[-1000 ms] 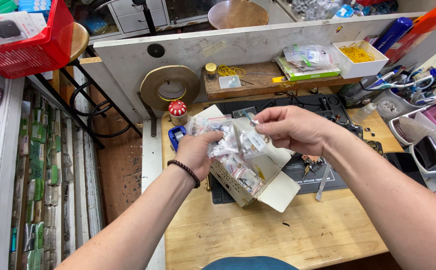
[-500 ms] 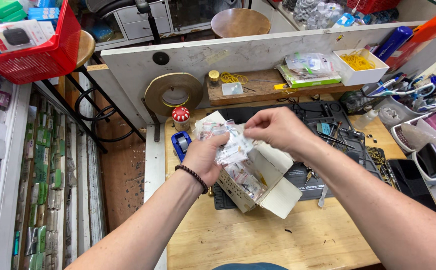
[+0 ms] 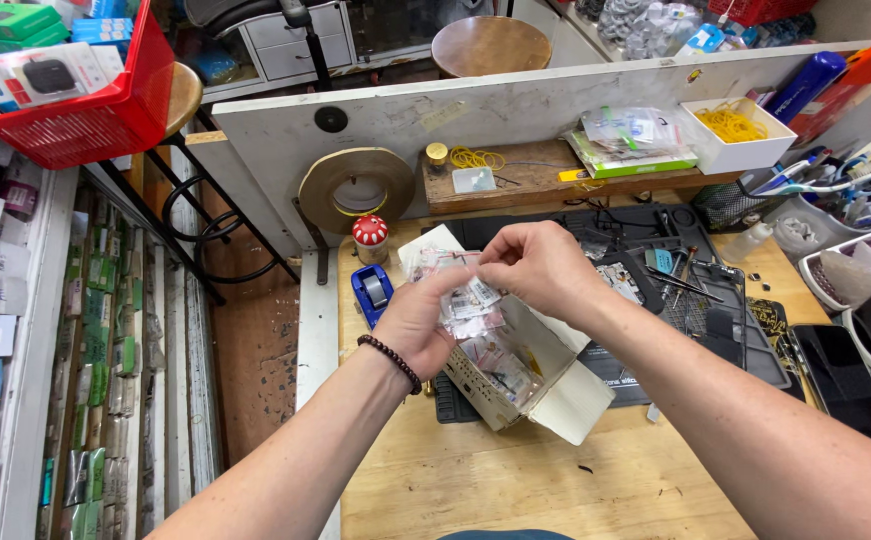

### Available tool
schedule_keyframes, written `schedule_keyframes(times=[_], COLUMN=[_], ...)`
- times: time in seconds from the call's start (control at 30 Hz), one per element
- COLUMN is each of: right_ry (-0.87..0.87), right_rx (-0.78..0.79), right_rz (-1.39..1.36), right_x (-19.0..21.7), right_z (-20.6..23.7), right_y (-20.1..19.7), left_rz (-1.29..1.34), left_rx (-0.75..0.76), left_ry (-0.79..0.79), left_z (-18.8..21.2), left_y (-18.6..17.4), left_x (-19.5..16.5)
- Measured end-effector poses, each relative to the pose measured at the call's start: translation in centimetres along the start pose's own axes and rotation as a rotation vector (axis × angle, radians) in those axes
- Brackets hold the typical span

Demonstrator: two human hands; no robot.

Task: The person takes small clear plastic bags of parts out of a cardboard box on the workbench and places them in a pile on the bench, handling the bags one at a time and occasionally setting bags back into the box.

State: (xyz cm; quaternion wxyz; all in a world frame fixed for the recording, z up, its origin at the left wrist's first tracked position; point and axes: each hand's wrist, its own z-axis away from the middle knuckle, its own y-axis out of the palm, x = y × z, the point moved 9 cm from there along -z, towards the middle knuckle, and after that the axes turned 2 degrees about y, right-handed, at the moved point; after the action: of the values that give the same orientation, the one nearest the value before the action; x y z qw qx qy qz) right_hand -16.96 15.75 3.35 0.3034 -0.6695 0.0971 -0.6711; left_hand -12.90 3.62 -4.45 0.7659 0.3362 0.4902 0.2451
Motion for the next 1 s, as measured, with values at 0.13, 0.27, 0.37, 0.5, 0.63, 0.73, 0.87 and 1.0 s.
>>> schedule_keyframes(times=[0.13, 0.27, 0.37, 0.5, 0.63, 0.73, 0.87, 1.0], right_ry=[0.11, 0.281, 0.052, -0.064, 0.084, 0.089, 0.35, 0.445], right_rx=[-0.101, 0.241, 0.393, 0.35, 0.387, 0.319, 0.406, 0.41], right_rz=[0.053, 0.38, 0.673, 0.885, 0.797, 0.486, 0.065, -0.314], right_x=[-0.8, -3.9, -4.8, -6.2, -7.5, -6.1, -6.5, -5.4], right_z=[0.4, 1.8, 4.1, 4.6, 3.2, 1.8, 2.5, 3.5], right_y=[-0.9, 2.6, 7.0, 9.0, 7.8, 4.4, 1.5, 0.1], left_rz=[-0.078, -0.053, -0.053, -0.041, -0.032, -0.024, 0.003, -0.028], left_rx=[-0.159, -0.271, -0.285, -0.285, -0.313, -0.312, -0.257, -0.228], left_ry=[0.007, 0.094, 0.114, 0.107, 0.075, 0.089, 0.092, 0.1], left_z=[-0.8, -2.2, -2.7, -2.9, -2.5, -2.1, -1.6, -1.0], left_y=[-2.3, -4.5, -5.2, -5.2, -5.5, -5.5, -4.6, -3.8], left_x=[-0.1, -1.6, -1.9, -1.6, -1.7, -2.0, -1.8, -2.1])
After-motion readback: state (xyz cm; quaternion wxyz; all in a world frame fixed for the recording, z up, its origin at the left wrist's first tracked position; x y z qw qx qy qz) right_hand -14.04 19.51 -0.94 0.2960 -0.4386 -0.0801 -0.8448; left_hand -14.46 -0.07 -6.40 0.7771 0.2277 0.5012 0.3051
